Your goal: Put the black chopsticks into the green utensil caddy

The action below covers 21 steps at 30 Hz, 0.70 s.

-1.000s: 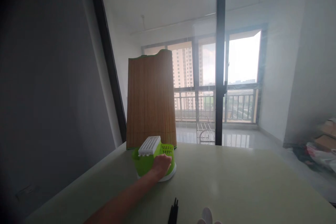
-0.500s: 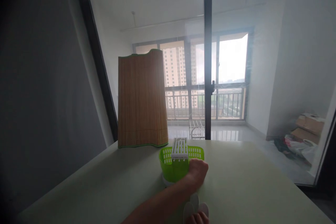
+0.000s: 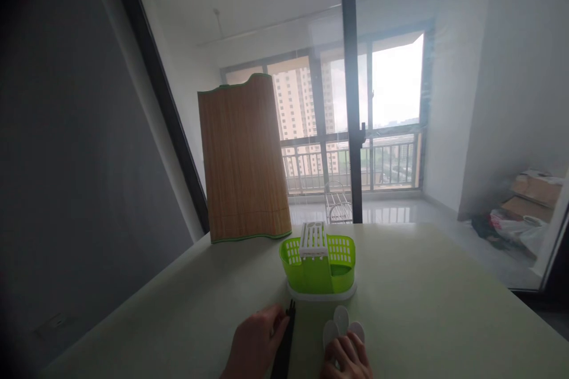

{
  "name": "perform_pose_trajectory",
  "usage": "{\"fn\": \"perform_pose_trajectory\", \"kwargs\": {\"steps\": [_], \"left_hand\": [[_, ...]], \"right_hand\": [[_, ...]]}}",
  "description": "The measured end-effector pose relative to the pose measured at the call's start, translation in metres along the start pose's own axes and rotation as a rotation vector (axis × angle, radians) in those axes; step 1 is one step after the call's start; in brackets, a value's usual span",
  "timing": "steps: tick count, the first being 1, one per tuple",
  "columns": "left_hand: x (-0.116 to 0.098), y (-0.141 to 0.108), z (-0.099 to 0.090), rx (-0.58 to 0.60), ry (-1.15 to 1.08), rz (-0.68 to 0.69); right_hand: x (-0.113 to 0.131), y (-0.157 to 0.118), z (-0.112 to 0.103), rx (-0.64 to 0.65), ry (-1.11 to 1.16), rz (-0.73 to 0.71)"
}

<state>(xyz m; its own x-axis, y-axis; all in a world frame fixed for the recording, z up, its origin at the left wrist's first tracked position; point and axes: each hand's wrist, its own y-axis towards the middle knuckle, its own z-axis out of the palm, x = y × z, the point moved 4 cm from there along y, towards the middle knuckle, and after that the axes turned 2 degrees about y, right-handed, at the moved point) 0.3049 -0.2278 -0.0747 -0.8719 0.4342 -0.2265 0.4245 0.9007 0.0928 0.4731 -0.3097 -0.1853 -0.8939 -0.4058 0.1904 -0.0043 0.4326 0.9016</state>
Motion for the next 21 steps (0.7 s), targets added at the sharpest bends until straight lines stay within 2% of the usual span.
{"fn": "perform_pose_trajectory", "kwargs": {"steps": [3,5,7,9,15,21], "left_hand": [[0.03,-0.02,0.03,0.128,0.027,-0.1],[0.041,-0.03,0.047,0.207,0.036,-0.131],[0.046,-0.035,0.056,0.251,0.031,-0.136],[0.049,-0.036,0.058,0.273,0.017,-0.134],[0.051,-0.032,0.053,0.267,0.002,-0.138],[0.05,-0.023,0.055,0.203,0.064,-0.174]], "right_hand": [[0.006,0.007,-0.004,0.016,0.043,-0.008],[0.007,0.011,-0.009,0.081,0.016,-0.036],[0.007,0.012,-0.012,0.163,-0.021,-0.068],[0.006,0.011,-0.015,0.198,-0.047,-0.084],[0.007,0.012,-0.015,0.165,-0.04,-0.083],[0.02,0.038,-0.015,0.181,0.0,-0.118]]}}
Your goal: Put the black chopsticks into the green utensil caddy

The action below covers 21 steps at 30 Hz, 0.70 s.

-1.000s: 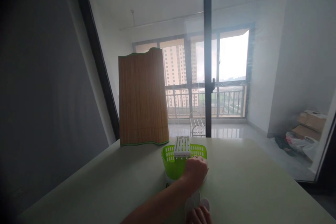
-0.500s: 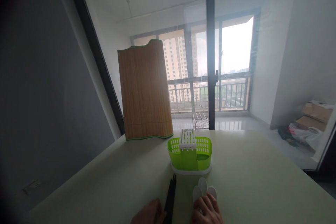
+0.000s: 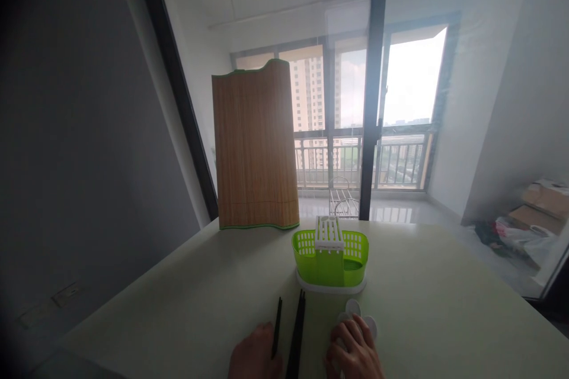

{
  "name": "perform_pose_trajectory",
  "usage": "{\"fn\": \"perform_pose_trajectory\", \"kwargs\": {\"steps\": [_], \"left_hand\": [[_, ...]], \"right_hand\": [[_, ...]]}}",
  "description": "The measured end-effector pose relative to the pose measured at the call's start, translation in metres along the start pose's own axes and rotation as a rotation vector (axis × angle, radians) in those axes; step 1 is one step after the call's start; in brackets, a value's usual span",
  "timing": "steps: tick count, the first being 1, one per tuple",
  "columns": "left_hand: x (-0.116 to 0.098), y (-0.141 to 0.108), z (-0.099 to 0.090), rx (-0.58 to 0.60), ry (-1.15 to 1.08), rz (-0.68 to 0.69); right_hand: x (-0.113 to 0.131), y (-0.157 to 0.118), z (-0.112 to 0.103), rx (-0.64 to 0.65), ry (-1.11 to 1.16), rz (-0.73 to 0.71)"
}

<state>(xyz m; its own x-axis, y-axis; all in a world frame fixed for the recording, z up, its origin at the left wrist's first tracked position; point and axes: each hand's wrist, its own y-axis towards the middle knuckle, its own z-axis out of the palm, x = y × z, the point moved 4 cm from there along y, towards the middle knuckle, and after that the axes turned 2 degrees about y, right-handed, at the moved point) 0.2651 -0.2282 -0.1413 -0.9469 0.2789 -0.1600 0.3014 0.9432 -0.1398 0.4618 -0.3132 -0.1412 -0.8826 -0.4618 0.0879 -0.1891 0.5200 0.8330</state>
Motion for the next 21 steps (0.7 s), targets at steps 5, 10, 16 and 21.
{"fn": "perform_pose_trajectory", "kwargs": {"steps": [5,10,16,21], "left_hand": [[0.02,0.021,-0.009,-0.151,0.0,-0.108],[0.041,0.042,-0.015,-0.199,-0.004,-0.02],[0.042,0.056,-0.047,-0.189,-0.039,0.083],[0.026,0.048,-0.09,-0.321,-0.487,0.206]], "right_hand": [[0.006,0.019,0.013,0.063,0.056,-0.012],[0.004,0.019,0.062,0.225,0.101,0.045],[0.007,0.037,0.122,0.794,0.193,0.451],[0.026,0.074,0.148,0.773,0.253,0.558]]}}
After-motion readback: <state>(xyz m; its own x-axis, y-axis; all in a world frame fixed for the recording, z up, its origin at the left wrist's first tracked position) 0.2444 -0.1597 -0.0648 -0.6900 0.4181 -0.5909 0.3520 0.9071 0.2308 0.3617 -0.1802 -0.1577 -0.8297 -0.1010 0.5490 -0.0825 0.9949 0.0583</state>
